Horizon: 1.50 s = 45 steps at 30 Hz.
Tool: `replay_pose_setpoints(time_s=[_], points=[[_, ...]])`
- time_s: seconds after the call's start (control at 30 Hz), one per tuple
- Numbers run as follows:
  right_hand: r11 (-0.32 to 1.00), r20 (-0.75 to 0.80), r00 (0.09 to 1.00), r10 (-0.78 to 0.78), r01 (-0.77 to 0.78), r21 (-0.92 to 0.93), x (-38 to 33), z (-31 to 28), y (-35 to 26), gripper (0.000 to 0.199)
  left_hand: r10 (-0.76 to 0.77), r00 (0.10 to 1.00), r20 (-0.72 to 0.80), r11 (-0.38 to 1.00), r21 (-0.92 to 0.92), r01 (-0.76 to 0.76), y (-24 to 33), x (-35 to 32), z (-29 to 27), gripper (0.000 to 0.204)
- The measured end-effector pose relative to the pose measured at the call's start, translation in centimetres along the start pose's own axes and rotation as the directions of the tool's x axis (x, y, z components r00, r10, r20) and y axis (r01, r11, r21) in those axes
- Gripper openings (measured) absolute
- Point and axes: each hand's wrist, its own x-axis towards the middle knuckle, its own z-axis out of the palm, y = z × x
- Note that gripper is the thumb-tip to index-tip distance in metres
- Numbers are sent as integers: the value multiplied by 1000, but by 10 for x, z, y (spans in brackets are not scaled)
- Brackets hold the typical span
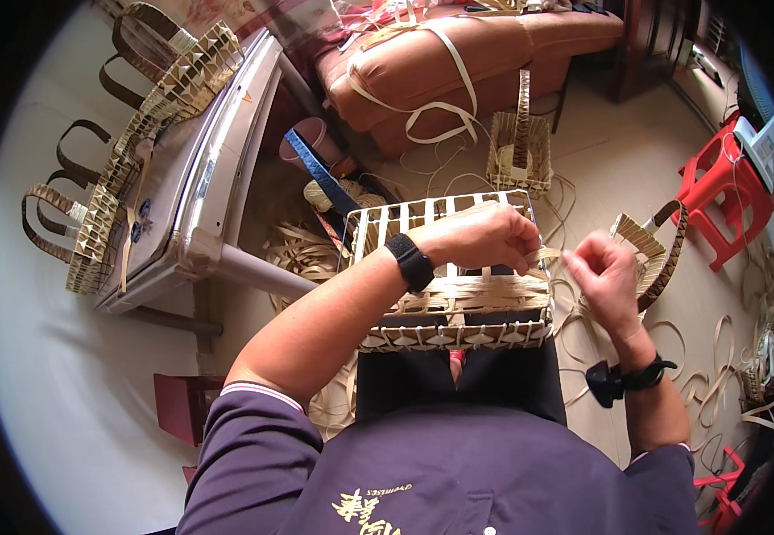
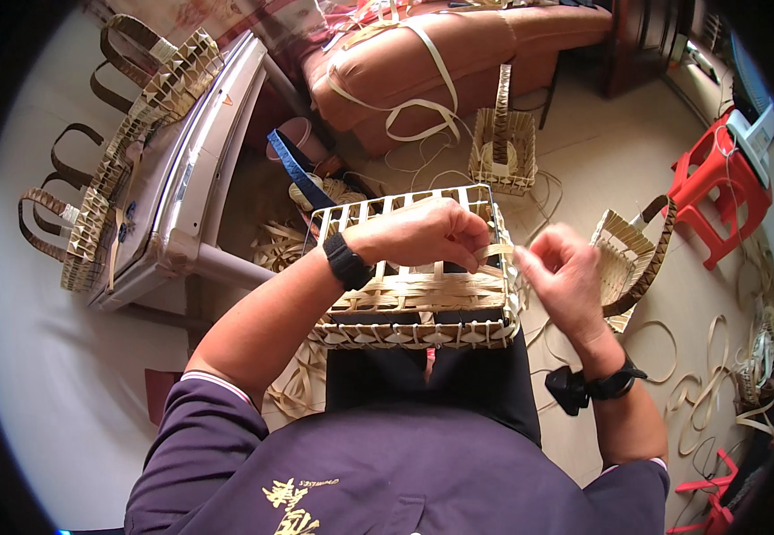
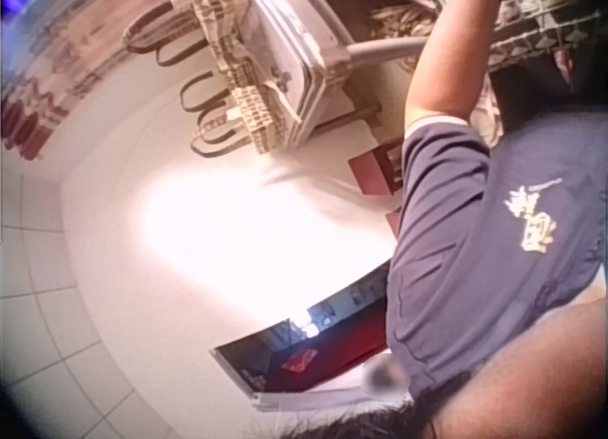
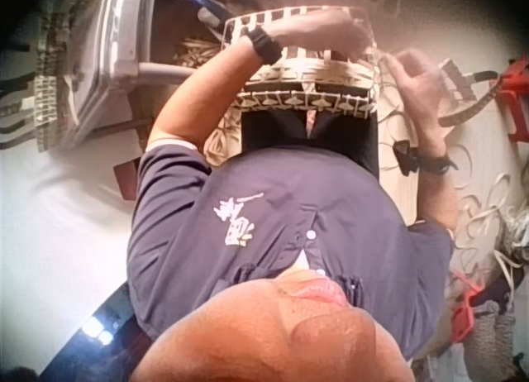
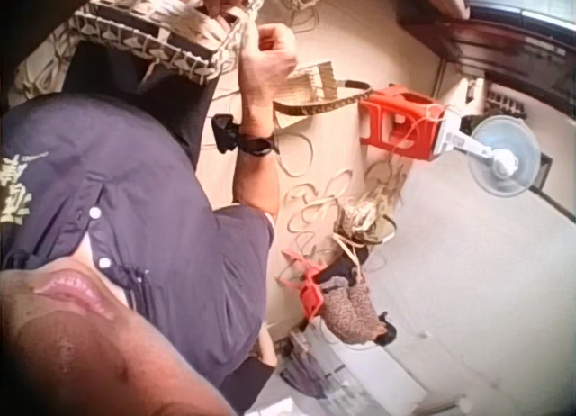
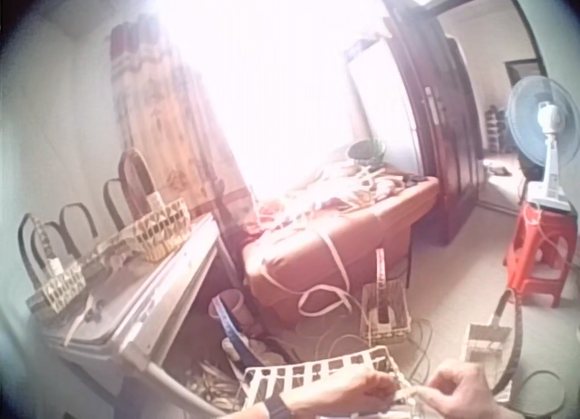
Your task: The person weaves a basket by hand, threading flexible strips through a base frame, pulling them tight, and tucking the ends into the structure.
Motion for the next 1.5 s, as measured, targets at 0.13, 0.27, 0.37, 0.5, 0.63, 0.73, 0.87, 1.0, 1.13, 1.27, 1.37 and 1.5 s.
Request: replay_pose_setpoints(time_s=[0.13,0.27,0.37,0.5,0.63,0.73,0.87,1.0,1.13,1.27,1.37,1.5], points=[[842,240,906,350,-416,344,-15,23,13,22,56,998,-39,994,92,-53,-1,-1,3,18],[778,257,884,391,-467,421,-16,34,10,22,39,995,-88,979,202,-21,-7,2,9,25],[716,223,865,449,-498,488,-19,42,9,17,81,987,-140,974,222,-48,-10,2,18,23],[649,112,838,535,-492,581,-24,57,3,19,310,812,-495,924,357,-136,-8,-6,35,44],[723,28,874,485,-419,549,-24,57,10,21,301,827,-476,891,449,-66,10,-10,39,12],[728,37,884,466,-407,552,-24,57,8,21,222,915,-337,869,494,-29,8,-13,51,22],[704,60,873,484,-429,566,-26,58,7,19,142,957,-254,893,451,-13,4,-5,55,21],[701,55,888,456,-397,593,-31,59,20,16,31,968,-248,953,298,46,-3,-2,55,30],[607,44,899,436,-330,723,-43,57,28,13,23,984,-175,942,333,37,-16,3,55,32],[751,92,959,268,-268,603,-51,56,50,11,47,988,-148,949,315,2,-17,2,53,33],[918,20,979,202,-196,345,-45,65,56,19,-43,996,-72,952,299,63,-13,2,50,38],[995,-104,994,13,-3,95,-37,64,44,17,21,994,-109,945,326,16,-19,1,51,40]])
